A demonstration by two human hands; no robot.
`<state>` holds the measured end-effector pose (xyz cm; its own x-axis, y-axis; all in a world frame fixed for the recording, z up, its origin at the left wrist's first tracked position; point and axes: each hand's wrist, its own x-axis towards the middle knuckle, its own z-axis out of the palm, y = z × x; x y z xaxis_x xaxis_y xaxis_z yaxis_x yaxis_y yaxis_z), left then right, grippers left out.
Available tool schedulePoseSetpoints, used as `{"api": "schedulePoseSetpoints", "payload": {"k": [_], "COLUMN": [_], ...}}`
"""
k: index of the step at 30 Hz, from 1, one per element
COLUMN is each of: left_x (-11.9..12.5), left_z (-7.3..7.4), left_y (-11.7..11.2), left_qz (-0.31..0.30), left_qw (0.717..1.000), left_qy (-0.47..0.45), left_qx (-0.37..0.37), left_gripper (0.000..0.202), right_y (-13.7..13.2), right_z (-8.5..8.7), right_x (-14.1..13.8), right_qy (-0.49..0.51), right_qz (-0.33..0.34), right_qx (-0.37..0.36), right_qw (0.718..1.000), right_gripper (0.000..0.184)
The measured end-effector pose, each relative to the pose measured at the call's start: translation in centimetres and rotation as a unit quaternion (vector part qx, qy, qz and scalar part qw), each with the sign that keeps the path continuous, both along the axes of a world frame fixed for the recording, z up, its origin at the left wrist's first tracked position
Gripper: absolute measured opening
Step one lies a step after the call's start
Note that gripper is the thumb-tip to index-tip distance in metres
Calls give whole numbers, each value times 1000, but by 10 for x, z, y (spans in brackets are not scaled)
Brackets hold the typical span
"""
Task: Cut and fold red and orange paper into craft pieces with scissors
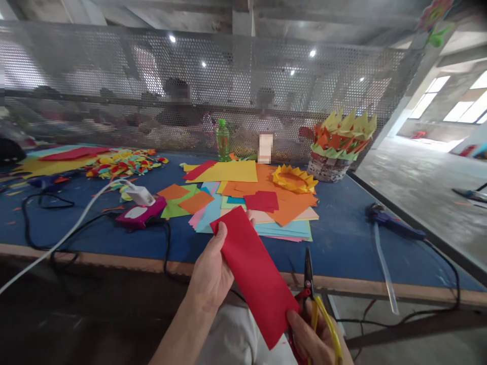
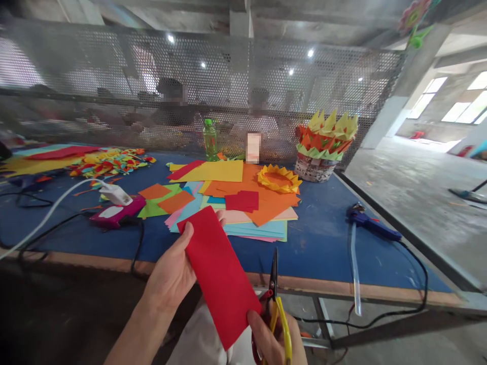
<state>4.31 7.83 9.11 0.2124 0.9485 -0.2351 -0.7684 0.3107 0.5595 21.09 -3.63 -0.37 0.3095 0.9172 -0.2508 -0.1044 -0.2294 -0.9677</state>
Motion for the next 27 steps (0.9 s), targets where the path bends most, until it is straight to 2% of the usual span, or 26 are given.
{"api": "schedulePoseSetpoints", "payload": {"k": [3, 9, 17, 23, 27], "left_x": [0, -3, -7, -11, -10], "left_z": [-1, -8, -15, -27, -21], "left_y": [0, 2, 5, 7, 0], "left_qz": [12, 21, -12, -68, -80], "left_qw": [1000, 999, 995, 980, 981], "left_qy": [4, -23, -94, -150, -142], "left_qx": [6, 7, 32, 113, 107], "left_gripper": [48, 48, 51, 51, 54], "right_y": [3, 6, 8, 8, 8], "right_z": [1, -5, -11, -8, -7], "right_x": [2, 7, 13, 13, 11], "right_qy": [-2, 11, -16, -13, 1], "right_qz": [33, 54, 77, 64, 40], "right_qx": [1, 15, 38, 42, 51], "right_qw": [999, 998, 996, 997, 998], "right_gripper": [50, 46, 45, 46, 48]}}
